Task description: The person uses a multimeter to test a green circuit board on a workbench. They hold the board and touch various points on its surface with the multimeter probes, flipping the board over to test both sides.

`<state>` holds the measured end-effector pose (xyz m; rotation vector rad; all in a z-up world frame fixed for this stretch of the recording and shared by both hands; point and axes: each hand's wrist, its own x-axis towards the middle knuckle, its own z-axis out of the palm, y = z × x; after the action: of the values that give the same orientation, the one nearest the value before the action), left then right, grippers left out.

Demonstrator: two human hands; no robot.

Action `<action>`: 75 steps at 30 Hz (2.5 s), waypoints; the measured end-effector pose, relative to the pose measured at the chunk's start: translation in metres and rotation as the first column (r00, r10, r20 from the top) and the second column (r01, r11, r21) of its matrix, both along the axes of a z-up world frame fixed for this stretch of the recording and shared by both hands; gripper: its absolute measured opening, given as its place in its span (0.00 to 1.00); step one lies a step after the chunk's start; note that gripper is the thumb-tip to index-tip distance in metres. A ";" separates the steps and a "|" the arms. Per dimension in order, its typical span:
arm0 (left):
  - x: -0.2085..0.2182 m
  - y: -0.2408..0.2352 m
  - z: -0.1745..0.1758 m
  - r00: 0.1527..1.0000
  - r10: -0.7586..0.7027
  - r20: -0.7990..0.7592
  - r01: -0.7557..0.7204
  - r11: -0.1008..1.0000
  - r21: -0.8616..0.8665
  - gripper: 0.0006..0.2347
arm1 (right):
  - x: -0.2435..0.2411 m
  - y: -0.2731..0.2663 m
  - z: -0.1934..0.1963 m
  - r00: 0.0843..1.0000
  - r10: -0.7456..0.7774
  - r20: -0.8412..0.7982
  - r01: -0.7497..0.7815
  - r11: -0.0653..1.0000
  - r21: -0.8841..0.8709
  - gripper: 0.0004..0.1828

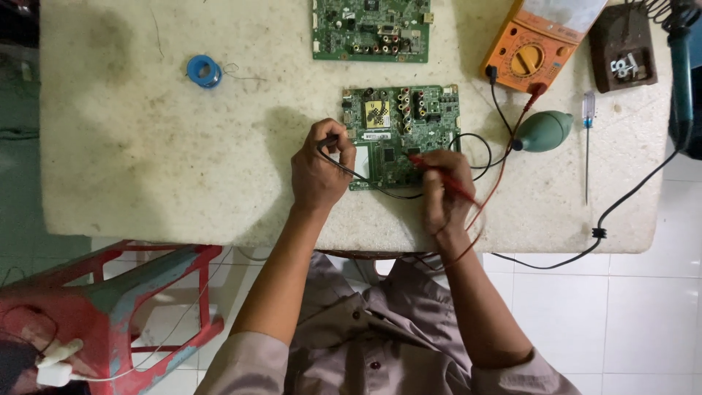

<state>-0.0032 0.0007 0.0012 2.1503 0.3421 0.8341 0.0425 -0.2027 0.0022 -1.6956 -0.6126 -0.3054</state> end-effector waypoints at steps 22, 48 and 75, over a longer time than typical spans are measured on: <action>0.004 -0.002 -0.007 0.997 0.072 0.033 -0.074 0.997 0.038 0.05 | 0.056 0.011 0.041 0.985 0.166 0.053 -0.155 0.974 -0.169 0.08; 0.001 -0.003 -0.007 0.989 0.126 -0.075 -0.121 0.990 0.069 0.06 | 0.067 0.028 0.059 0.962 -0.096 -0.254 -0.064 0.829 -0.555 0.16; 0.004 -0.004 -0.007 0.998 0.058 0.008 -0.058 0.998 0.025 0.11 | 0.063 0.024 0.069 0.967 -0.037 -0.252 -0.094 0.869 -0.486 0.11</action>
<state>0.0009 -0.0033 -0.0058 2.1688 0.3940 0.8828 0.1053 -0.1783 0.0716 -2.1743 -0.5512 0.1092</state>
